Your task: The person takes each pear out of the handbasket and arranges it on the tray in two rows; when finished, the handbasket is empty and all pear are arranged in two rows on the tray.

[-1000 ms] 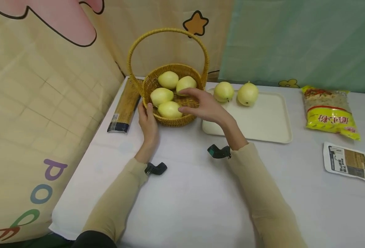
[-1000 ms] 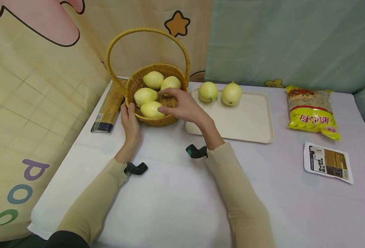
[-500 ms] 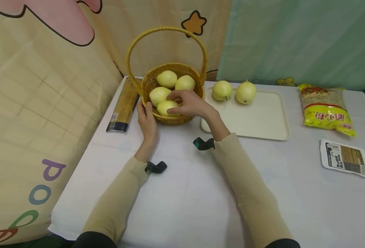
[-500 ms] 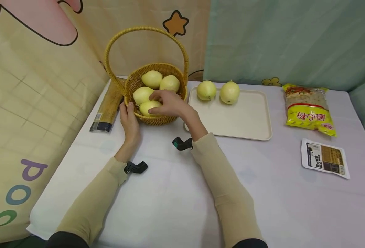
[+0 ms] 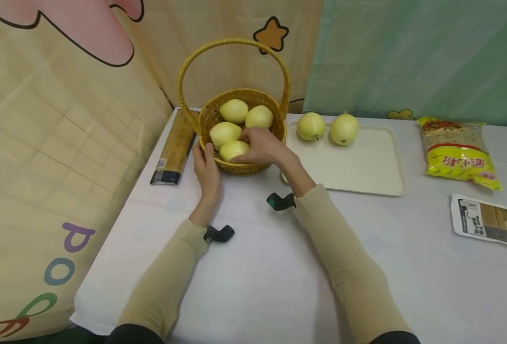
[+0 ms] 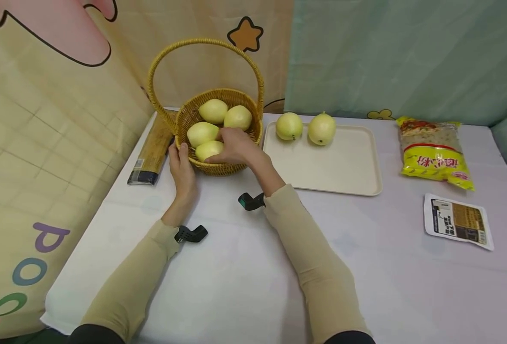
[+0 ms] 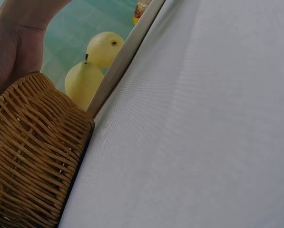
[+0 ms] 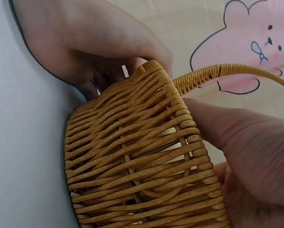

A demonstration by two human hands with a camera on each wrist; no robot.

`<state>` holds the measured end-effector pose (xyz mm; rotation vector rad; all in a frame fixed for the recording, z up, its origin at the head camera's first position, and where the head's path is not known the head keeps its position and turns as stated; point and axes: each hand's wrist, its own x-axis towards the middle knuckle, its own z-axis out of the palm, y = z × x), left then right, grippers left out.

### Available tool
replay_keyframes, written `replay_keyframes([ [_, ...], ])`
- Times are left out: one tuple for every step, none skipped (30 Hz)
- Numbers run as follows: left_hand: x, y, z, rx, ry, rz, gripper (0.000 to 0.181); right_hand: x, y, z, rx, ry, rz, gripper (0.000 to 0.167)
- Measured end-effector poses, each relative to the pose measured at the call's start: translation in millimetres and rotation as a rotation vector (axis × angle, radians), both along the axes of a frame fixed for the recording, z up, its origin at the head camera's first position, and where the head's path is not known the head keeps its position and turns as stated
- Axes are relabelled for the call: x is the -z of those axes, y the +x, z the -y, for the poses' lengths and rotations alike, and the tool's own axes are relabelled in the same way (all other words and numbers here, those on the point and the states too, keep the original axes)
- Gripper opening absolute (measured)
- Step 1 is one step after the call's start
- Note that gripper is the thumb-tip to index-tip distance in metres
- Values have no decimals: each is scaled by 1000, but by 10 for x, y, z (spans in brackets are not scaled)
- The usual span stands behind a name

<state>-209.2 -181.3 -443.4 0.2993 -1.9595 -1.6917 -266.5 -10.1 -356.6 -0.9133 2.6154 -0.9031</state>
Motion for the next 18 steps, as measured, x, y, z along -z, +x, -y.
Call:
replay_keyframes([
  [3, 2, -5, 1, 1, 2, 49, 4, 0, 0, 4, 8, 1, 51],
  [6, 3, -10, 2, 4, 2, 49, 6, -1, -2, 9, 13, 0, 50],
  [9, 4, -15, 2, 6, 2, 49, 7, -1, -3, 10, 13, 1, 49],
  [9, 6, -21, 2, 9, 1, 49, 8, -2, -5, 8, 14, -1, 48],
  [10, 7, -25, 0, 11, -1, 49, 10, -4, -8, 0, 14, -2, 47],
  [11, 9, -29, -5, 12, -3, 49, 12, -7, -11, -9, 15, -4, 47],
  [13, 9, -31, -6, 13, -5, 49, 12, -10, -14, -18, 16, -7, 47],
  [12, 9, -35, -4, 19, -8, 49, 10, -13, -18, -28, 18, -9, 47],
  [14, 9, -37, -3, 22, -10, 49, 11, -16, -22, -36, 19, -10, 46],
  [13, 9, -40, 1, 25, -13, 49, 11, -20, -26, -42, 24, -13, 46],
  [13, 10, -41, 6, 25, -12, 49, 12, -23, -31, -46, 28, -18, 46],
  [11, 10, -43, 10, 23, -12, 49, 13, -27, -33, -48, 30, -19, 45],
  [8, 10, -42, 12, 21, -13, 49, 14, -29, -33, -48, 31, -23, 45],
  [5, 11, -40, 13, 18, -12, 49, 17, -31, -30, -46, 27, -24, 44],
  [6, 10, -33, 11, 15, -13, 49, 21, -32, -23, -41, 23, -25, 43],
  [2, 11, -27, 10, 12, -13, 49, 25, -32, -15, -31, 18, -28, 42],
  [-1, 12, -17, 10, 8, -13, 49, 29, -30, -4, -18, 11, -29, 42],
  [-3, 14, -5, 9, 4, -13, 49, 32, -26, 9, -3, 2, -26, 41],
])
